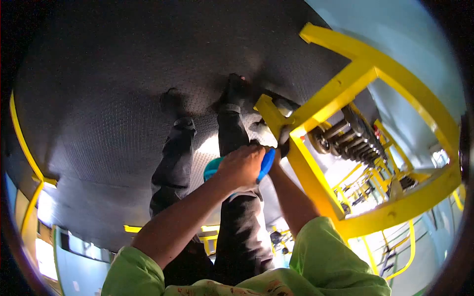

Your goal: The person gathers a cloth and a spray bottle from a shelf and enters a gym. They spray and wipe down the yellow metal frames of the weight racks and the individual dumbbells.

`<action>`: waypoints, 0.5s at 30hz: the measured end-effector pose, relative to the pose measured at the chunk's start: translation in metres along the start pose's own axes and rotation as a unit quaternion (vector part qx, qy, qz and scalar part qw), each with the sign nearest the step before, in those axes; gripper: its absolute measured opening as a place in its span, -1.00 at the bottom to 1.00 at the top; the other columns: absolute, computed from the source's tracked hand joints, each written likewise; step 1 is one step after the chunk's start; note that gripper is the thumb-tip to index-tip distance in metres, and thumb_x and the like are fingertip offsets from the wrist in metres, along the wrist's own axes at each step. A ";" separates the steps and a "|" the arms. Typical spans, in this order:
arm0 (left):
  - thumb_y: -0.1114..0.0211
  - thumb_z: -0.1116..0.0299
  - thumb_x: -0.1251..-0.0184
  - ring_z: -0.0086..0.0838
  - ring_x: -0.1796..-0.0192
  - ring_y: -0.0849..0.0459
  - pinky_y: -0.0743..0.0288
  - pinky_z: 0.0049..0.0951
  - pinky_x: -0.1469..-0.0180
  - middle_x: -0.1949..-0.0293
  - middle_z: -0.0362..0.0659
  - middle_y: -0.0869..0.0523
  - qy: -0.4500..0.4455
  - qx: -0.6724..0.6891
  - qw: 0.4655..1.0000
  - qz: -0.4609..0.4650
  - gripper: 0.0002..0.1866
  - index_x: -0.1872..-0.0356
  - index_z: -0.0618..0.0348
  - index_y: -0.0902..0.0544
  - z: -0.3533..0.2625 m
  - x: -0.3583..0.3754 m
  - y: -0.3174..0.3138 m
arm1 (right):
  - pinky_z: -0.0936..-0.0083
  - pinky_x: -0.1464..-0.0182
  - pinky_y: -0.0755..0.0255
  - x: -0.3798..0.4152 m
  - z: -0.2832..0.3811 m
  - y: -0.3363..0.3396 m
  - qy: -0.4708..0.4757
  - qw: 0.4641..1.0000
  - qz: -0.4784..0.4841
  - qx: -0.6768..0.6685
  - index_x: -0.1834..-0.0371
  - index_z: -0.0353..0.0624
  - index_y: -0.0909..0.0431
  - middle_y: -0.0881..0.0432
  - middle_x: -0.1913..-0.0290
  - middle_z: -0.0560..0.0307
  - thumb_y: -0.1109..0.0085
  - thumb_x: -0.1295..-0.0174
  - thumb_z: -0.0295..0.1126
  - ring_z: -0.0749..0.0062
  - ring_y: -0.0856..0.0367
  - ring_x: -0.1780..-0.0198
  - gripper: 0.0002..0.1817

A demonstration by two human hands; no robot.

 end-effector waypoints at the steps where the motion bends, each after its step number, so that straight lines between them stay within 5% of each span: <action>1: -0.43 0.37 0.11 -0.06 0.05 -0.61 -0.49 -0.16 -0.01 0.16 0.08 -0.61 -0.008 -0.017 1.000 0.025 -0.51 0.12 0.28 -0.45 -0.001 0.002 -0.004 | 0.18 0.06 -0.51 0.027 -0.004 -0.025 0.022 0.986 -0.071 -0.153 0.22 -0.04 -0.69 -0.69 0.15 -0.17 -0.05 -0.14 -0.05 0.14 -0.65 -0.01 -0.63; 2: -0.44 0.39 0.12 -0.07 0.02 -0.61 -0.49 -0.17 -0.03 0.14 0.07 -0.61 -0.017 -0.034 0.998 0.046 -0.50 0.11 0.28 -0.45 -0.003 0.003 -0.008 | 0.14 0.00 -0.48 0.051 -0.010 -0.041 0.043 0.943 -0.146 -0.297 0.15 -0.11 -0.67 -0.67 0.12 -0.20 -0.02 -0.19 -0.01 0.05 -0.62 -0.06 -0.57; 3: -0.44 0.41 0.12 -0.07 -0.03 -0.59 -0.48 -0.19 -0.07 0.12 0.07 -0.61 -0.013 -0.058 0.996 0.072 -0.48 0.07 0.28 -0.45 -0.005 0.004 -0.017 | 0.15 -0.02 -0.46 0.075 -0.015 -0.053 -0.127 0.934 -0.068 -0.328 0.09 -0.18 -0.63 -0.67 0.13 -0.21 0.03 -0.25 -0.01 0.03 -0.60 -0.06 -0.53; 4: -0.43 0.40 0.10 -0.06 -0.04 -0.58 -0.47 -0.17 -0.09 0.11 0.07 -0.60 -0.013 -0.058 0.995 0.081 -0.48 0.06 0.28 -0.45 -0.006 0.006 -0.028 | 0.25 -0.04 -0.46 0.098 -0.033 -0.088 -0.191 0.775 -0.161 -0.581 -0.05 -0.14 -0.57 -0.68 0.08 -0.11 0.11 -0.32 -0.01 0.13 -0.63 -0.01 -0.51; 6: -0.43 0.39 0.10 -0.03 -0.03 -0.58 -0.46 -0.14 -0.09 0.11 0.10 -0.59 -0.047 -0.043 0.997 0.049 -0.49 0.07 0.28 -0.45 -0.011 0.015 -0.051 | 0.29 -0.03 -0.46 0.140 -0.042 -0.098 -0.217 0.416 -0.244 -0.849 -0.17 -0.05 -0.50 -0.64 -0.03 0.00 0.17 -0.36 -0.02 0.20 -0.60 -0.05 -0.52; 8: -0.42 0.36 0.09 0.03 0.02 -0.58 -0.45 -0.10 -0.05 0.15 0.14 -0.58 -0.062 -0.028 0.996 0.063 -0.51 0.11 0.29 -0.43 -0.022 0.022 -0.063 | 0.22 -0.07 -0.44 0.147 -0.053 -0.103 -0.097 0.238 -0.145 -0.955 -0.26 -0.01 -0.40 -0.55 -0.17 0.09 0.19 -0.38 0.01 0.21 -0.55 -0.14 -0.49; 9: -0.42 0.36 0.09 0.03 0.03 -0.58 -0.45 -0.10 -0.05 0.15 0.13 -0.58 -0.059 -0.033 0.994 0.082 -0.51 0.12 0.30 -0.43 -0.028 0.025 -0.067 | 0.14 -0.11 -0.41 0.159 -0.042 -0.049 -0.036 0.160 -0.187 -0.969 -0.26 -0.05 -0.40 -0.49 -0.23 0.07 0.19 -0.37 0.00 0.18 -0.50 -0.19 -0.48; 11: -0.39 0.37 0.07 0.02 0.02 -0.58 -0.45 -0.11 -0.06 0.14 0.14 -0.58 -0.060 -0.043 0.993 0.095 -0.53 0.12 0.30 -0.43 -0.037 0.030 -0.069 | 0.02 -0.29 -0.23 0.144 -0.045 0.009 0.134 0.114 -0.206 -0.963 -0.30 -0.08 -0.36 -0.44 -0.28 0.02 0.14 -0.33 -0.01 0.08 -0.36 -0.31 -0.44; 13: -0.37 0.41 0.09 0.00 -0.02 -0.56 -0.43 -0.11 -0.08 0.11 0.14 -0.57 -0.063 -0.060 0.994 0.068 -0.49 0.04 0.29 -0.42 -0.031 0.031 -0.076 | 0.00 -0.41 -0.02 0.084 -0.055 0.012 0.134 0.036 -0.245 -0.960 -0.33 -0.06 -0.33 -0.40 -0.33 0.04 0.02 -0.28 0.03 -0.02 -0.25 -0.37 -0.38; 15: -0.36 0.42 0.09 0.00 -0.03 -0.55 -0.42 -0.10 -0.09 0.09 0.13 -0.57 -0.062 -0.051 0.996 0.042 -0.45 0.00 0.29 -0.41 -0.014 0.029 -0.088 | 0.03 -0.44 0.03 0.021 -0.049 0.012 0.198 0.057 -0.271 -0.940 -0.34 -0.06 -0.33 -0.38 -0.34 0.06 -0.01 -0.28 0.02 0.00 -0.24 -0.38 -0.38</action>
Point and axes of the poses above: each hand's wrist, its own x-axis away from the middle knuckle, its own y-axis out of the back of the hand, z = x × y, the point moved 8 cm from there along -x, towards the middle knuckle
